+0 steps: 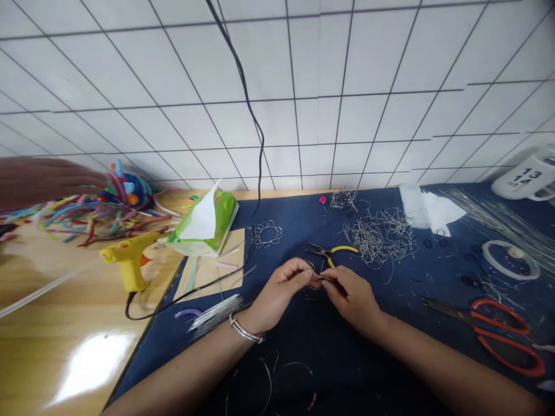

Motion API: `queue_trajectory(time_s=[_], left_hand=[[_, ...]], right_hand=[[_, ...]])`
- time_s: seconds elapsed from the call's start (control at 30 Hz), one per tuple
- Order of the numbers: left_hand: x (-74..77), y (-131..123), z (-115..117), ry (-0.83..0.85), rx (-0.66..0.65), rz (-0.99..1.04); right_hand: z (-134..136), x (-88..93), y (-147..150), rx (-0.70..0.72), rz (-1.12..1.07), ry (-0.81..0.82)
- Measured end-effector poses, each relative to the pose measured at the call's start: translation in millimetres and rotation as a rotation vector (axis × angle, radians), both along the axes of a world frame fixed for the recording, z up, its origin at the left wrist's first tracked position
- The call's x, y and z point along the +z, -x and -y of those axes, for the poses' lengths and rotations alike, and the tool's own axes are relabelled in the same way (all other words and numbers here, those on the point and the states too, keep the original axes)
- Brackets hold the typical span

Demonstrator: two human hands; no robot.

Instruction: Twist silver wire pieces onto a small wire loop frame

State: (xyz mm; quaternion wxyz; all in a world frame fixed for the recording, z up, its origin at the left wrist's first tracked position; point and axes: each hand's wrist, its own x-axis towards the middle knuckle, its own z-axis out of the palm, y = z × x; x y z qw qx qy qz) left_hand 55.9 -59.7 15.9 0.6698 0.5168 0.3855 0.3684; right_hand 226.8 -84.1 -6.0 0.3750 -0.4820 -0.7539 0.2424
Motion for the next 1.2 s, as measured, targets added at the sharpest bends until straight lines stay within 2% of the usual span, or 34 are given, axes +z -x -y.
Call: queue_trajectory(time_s=[0.33,0.5,0.87,1.1,1.2], left_hand=[[-4.8,-0.5,1.3,0.005,0.086,0.073],[-5.8,1.7,-0.9,0.015,0.063,0.096],[-5.9,4.0,-4.4,-0.043,0.000,-0.002],[-5.4,5.8,-5.8,-0.047,0.064,-0.084],[-5.6,7.2,-6.1,-0.072,0.023,-0.127]], right_hand=[[1.0,1.7,2.0,0.024,-0.024,0.071],[0.6,3.8,1.8,0.027,-0.024,0.119],[-1.8,2.1,0.6,-0.013,-0.098,0.246],[-2.6,6.0,-0.4,-0.076,-0.169,0.311],[-2.0,6.9,-0.5,-0.096,-0.180,0.305]])
